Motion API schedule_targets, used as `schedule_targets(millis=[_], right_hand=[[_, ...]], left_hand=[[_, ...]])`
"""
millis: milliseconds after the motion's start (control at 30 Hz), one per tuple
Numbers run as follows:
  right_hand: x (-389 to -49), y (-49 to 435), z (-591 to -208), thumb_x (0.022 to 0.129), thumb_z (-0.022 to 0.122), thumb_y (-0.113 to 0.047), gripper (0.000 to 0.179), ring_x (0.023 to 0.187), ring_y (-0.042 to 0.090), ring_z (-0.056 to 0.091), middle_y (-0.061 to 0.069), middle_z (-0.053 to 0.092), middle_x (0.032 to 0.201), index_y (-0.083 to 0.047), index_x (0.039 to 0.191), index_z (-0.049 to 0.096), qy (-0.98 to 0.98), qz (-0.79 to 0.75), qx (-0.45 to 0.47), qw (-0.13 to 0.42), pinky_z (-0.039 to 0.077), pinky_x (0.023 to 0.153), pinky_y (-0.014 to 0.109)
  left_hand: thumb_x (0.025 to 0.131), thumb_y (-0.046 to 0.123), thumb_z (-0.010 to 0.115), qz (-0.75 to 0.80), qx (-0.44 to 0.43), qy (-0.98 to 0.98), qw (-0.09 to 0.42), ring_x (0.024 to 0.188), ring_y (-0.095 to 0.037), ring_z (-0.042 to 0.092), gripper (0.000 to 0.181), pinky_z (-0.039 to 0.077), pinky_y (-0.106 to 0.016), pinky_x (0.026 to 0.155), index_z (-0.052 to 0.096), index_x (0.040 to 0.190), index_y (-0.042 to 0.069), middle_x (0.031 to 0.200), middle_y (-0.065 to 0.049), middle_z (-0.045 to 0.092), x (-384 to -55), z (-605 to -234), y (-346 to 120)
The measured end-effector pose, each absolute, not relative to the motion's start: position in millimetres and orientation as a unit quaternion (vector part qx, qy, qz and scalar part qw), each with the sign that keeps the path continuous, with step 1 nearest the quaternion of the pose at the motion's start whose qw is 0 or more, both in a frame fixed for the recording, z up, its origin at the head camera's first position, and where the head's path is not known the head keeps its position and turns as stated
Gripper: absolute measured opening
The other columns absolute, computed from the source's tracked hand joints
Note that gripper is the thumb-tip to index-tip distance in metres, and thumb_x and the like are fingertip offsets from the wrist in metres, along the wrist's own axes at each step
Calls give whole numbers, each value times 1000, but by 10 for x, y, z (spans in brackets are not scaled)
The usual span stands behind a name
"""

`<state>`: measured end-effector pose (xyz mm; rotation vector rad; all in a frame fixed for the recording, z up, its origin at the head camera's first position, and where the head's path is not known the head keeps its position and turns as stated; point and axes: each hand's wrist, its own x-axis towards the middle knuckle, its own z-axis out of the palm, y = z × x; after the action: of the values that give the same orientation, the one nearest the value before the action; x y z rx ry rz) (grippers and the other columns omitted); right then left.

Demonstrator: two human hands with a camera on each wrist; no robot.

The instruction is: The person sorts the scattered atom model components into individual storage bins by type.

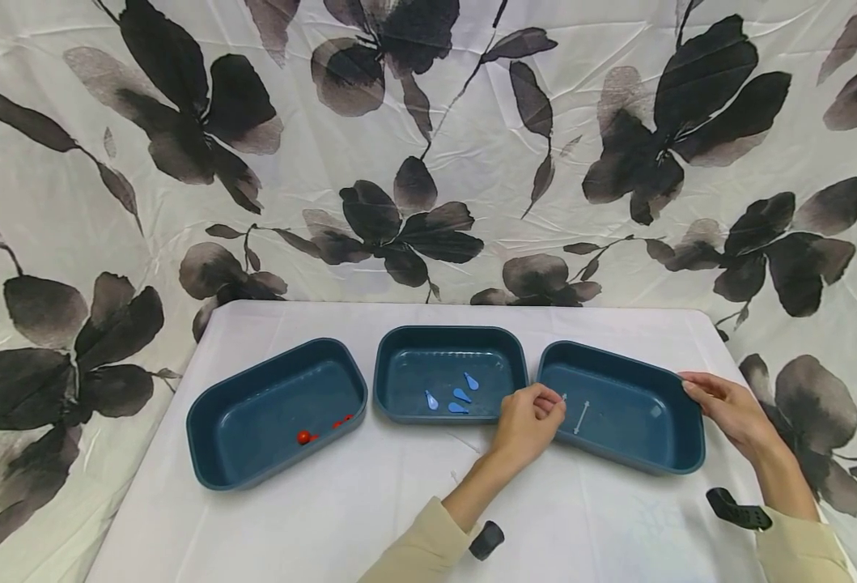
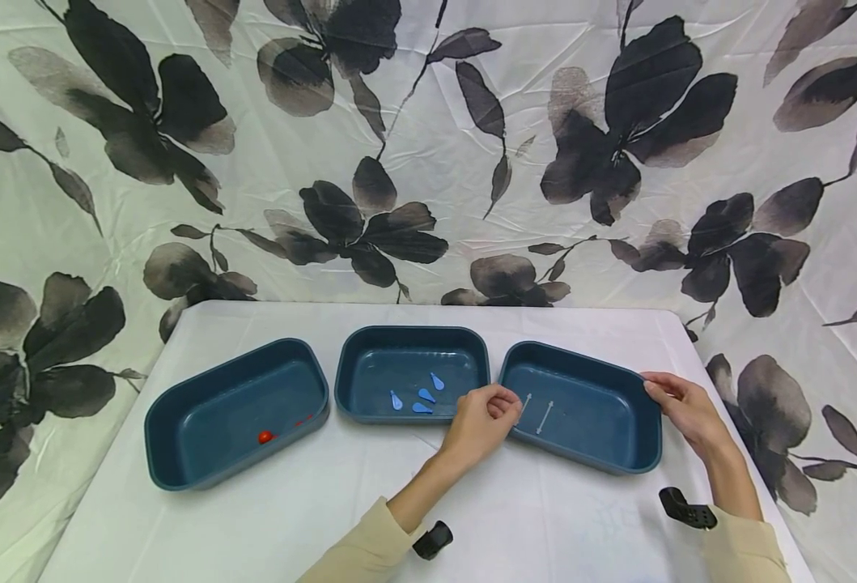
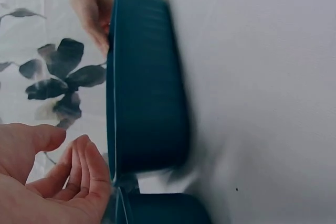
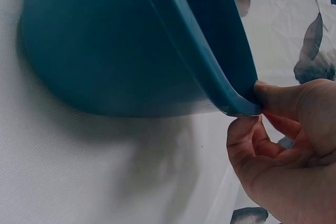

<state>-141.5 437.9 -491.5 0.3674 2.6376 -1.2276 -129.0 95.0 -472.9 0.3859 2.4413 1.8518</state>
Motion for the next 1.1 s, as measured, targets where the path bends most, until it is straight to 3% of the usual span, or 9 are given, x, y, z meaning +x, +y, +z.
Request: schedule_targets(millis=[133, 200, 333, 433, 600, 667, 900, 1000, 1100], right_hand=[[-1408, 4370, -4912, 109, 46, -41, 63, 92, -10, 52, 29, 51, 141, 9, 148, 43, 895, -415, 125, 107, 52, 101, 46], [-1406, 4367, -4906, 110, 46, -39, 61, 92, -11, 51, 30, 50, 141, 9, 148, 42, 894, -418, 121, 106, 54, 99, 42], [-1411, 4365, -4896, 111, 44, -36, 59, 90, -13, 50, 31, 52, 138, 11, 147, 42, 896, -418, 111, 103, 51, 81, 19], [-1415, 4365, -4893, 111, 45, -36, 59, 89, -13, 50, 31, 52, 137, 11, 147, 43, 895, -419, 113, 103, 51, 80, 19], [-1411, 4368, -4890, 111, 45, -37, 59, 89, -13, 50, 31, 52, 138, 10, 147, 43, 897, -414, 117, 106, 55, 85, 26], [-1407, 4369, -4892, 111, 45, -37, 60, 90, -13, 49, 31, 52, 139, 10, 147, 43, 897, -412, 117, 107, 55, 91, 35], [-1396, 4365, -4900, 111, 44, -37, 60, 89, -14, 47, 34, 49, 140, 11, 147, 42, 892, -423, 118, 106, 45, 103, 59], [-1394, 4363, -4898, 111, 44, -37, 61, 89, -14, 47, 34, 48, 141, 11, 147, 41, 891, -425, 117, 105, 43, 104, 61], [-1395, 4361, -4894, 111, 45, -38, 61, 90, -13, 49, 33, 49, 141, 11, 147, 42, 896, -416, 113, 103, 47, 103, 56]], left_hand=[[92, 6, 71, 605, 113, 788, 23, 62, 4, 52, 6, 47, -14, 63, 73, 90, 1, 73, 2, 66, -1247, -4734, 859], [93, 6, 71, 610, 110, 785, 22, 63, 4, 52, 6, 48, -15, 64, 73, 91, 1, 74, 2, 66, -1224, -4741, 811], [93, 7, 71, 620, 104, 777, 23, 67, 3, 53, 6, 49, -17, 67, 74, 92, 1, 76, 3, 67, -1178, -4743, 706], [94, 8, 71, 621, 94, 778, 23, 70, 1, 55, 7, 50, -18, 70, 74, 93, 2, 78, 3, 67, -1141, -4745, 631], [93, 9, 72, 620, 74, 781, 18, 72, -1, 57, 6, 52, -20, 72, 75, 94, 4, 80, 3, 69, -1079, -4790, 513], [94, 10, 72, 622, 68, 780, 19, 73, -2, 58, 6, 52, -20, 72, 75, 94, 4, 81, 3, 69, -1056, -4815, 463], [95, 13, 73, 621, 43, 782, 16, 76, -7, 61, 7, 53, -20, 72, 75, 95, 6, 83, 2, 69, -976, -4868, 278], [94, 13, 73, 618, 34, 785, 10, 76, -8, 62, 6, 53, -20, 72, 75, 95, 7, 83, 2, 69, -937, -4885, 210], [94, 12, 74, 614, 21, 789, 1, 76, -9, 62, 5, 53, -20, 71, 75, 94, 7, 82, 2, 69, -895, -4915, 146]])
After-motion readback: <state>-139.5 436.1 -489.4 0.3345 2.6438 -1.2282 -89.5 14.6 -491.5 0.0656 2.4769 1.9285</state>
